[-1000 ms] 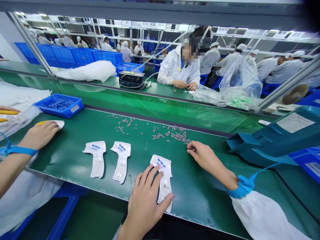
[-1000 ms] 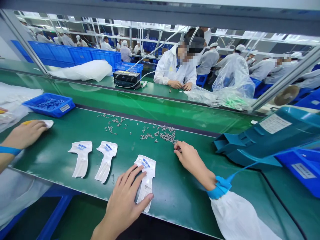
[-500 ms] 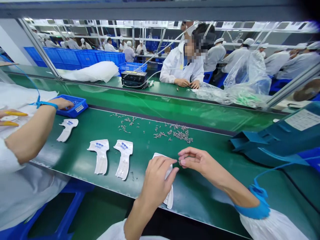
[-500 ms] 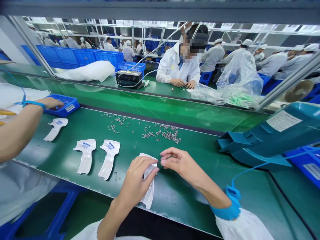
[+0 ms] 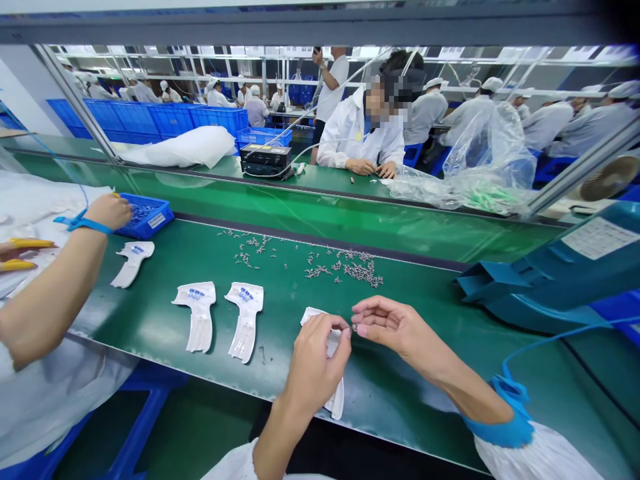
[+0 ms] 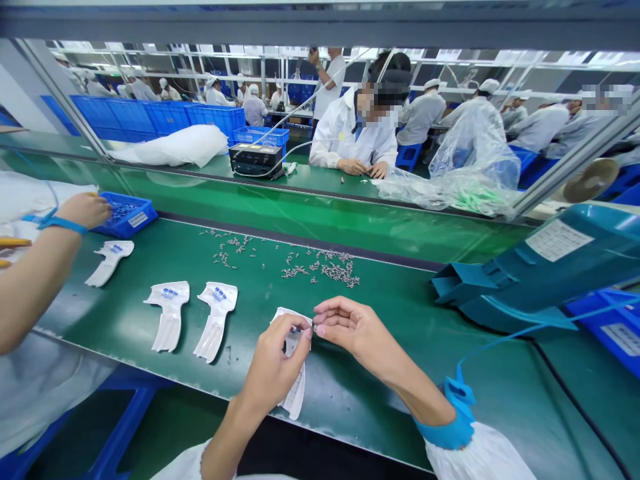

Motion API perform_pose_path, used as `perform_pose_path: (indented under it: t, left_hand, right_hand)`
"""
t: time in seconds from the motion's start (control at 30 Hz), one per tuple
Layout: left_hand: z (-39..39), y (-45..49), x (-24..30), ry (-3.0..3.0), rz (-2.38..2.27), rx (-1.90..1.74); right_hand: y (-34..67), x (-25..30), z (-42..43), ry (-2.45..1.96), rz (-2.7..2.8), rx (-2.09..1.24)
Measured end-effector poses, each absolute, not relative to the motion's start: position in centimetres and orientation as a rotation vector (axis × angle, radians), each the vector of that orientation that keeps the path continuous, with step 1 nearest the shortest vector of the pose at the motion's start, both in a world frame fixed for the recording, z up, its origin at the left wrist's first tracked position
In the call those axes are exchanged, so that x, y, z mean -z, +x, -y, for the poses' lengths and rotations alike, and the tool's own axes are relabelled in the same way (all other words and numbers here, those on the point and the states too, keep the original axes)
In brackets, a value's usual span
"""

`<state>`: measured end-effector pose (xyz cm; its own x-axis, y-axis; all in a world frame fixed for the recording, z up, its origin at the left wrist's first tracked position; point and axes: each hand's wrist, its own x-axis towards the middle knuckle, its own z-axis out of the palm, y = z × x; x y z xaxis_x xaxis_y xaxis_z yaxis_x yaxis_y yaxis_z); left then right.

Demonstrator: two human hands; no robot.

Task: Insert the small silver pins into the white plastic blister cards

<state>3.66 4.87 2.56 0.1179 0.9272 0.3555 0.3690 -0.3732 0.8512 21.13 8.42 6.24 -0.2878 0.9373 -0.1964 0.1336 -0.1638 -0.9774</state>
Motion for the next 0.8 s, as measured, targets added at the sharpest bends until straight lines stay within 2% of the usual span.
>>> perform_pose_path:
  t: [0.37, 0.6, 0.8]
  left_hand:
    - [-4.9, 3.5, -2.5, 1.986, -1.254, -1.347]
    - [-4.7, 3.8, -3.1, 1.428, -1.189, -1.248]
    - [-5.3, 3.4, -3.1, 1.193, -1.106, -1.125]
  right_hand:
    - [20.9, -6.1, -8.1, -1.248, 1.375, -1.467]
    - [20.7, -5.9, -7.5, -1.186, 1.4, -1.386]
    - [20.9, -5.8, -6.7, -1.201, 1.729, -1.05]
